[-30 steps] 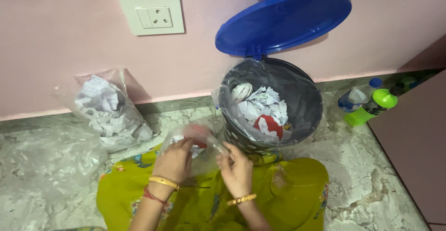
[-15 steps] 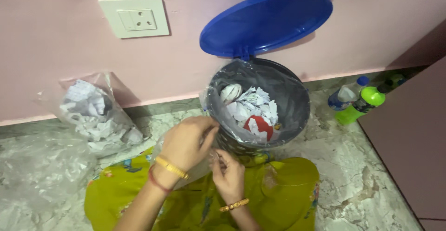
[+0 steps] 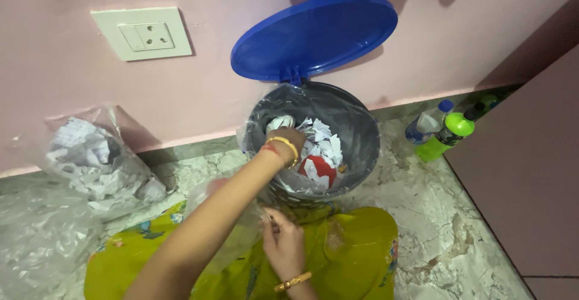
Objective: The person sits on the floor and transfers crumpled paper from a blue-lidded trash bin into a clear plastic bag. The person repeatedly reaches into the bin, picks up paper, and places it into the bag held in their lap.
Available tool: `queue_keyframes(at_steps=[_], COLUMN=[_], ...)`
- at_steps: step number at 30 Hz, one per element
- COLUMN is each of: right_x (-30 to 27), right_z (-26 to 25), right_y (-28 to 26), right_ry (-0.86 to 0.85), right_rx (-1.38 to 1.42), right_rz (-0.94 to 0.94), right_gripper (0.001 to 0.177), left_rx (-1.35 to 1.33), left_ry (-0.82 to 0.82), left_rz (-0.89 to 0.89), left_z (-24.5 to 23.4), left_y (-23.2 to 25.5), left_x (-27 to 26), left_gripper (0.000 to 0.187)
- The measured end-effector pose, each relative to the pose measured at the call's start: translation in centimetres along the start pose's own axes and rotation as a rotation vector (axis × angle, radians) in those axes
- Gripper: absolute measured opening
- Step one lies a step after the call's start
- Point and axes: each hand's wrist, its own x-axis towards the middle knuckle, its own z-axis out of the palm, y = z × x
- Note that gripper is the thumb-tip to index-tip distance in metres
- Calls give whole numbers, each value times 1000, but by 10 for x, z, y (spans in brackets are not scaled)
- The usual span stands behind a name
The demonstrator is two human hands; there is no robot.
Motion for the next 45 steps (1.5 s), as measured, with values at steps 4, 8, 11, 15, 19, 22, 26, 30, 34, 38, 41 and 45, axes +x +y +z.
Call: queue_keyframes(at_steps=[4,8,11,15,19,22,26,30,34,38,41,45], right_x=[1,2,3,5,8,7,3,1,1,1,-1,-2], right_z=[2,-2,-2,2,2,2,3,4,3,2,1,1], right_y=[-5,-14,-20,-25,-27,-26,-22,-16,-14,-14,-13,-14], right_ry=[-8,-20,-31,-39,-36,-45,-57,-33,2,32,7,2], right_rx=[-105,-98,-103,-90,-50,-92,-90,-108,-187,-165,-160,-256], right_rz=[41,-6,48,39,-90,-33,30,-67,14,-75,-74,-30], right_gripper=[26,26,25,23,23,26,26,18,22,22,22,23], left_rx=[147,284,281,241,213,199,176,148,139,71,39,47], left_ry=[-237,-312,-330,-306,-278,-256,-223,-166,-205,-187,-166,-173], left_rz=[62,152,91,90,122,138,150,173,209,162,186,206], left_z=[49,92,108,110,113,122,135,129,95,61,55,71], left_y=[-9,-13,-14,-11,-10,-13,-21,-23,-20,-15,-2,8], left_x=[53,76,80,85,91,99,105,102,84,58,46,52], left_gripper=[41,52,56,53,49,47,43,40,47,64,58,50])
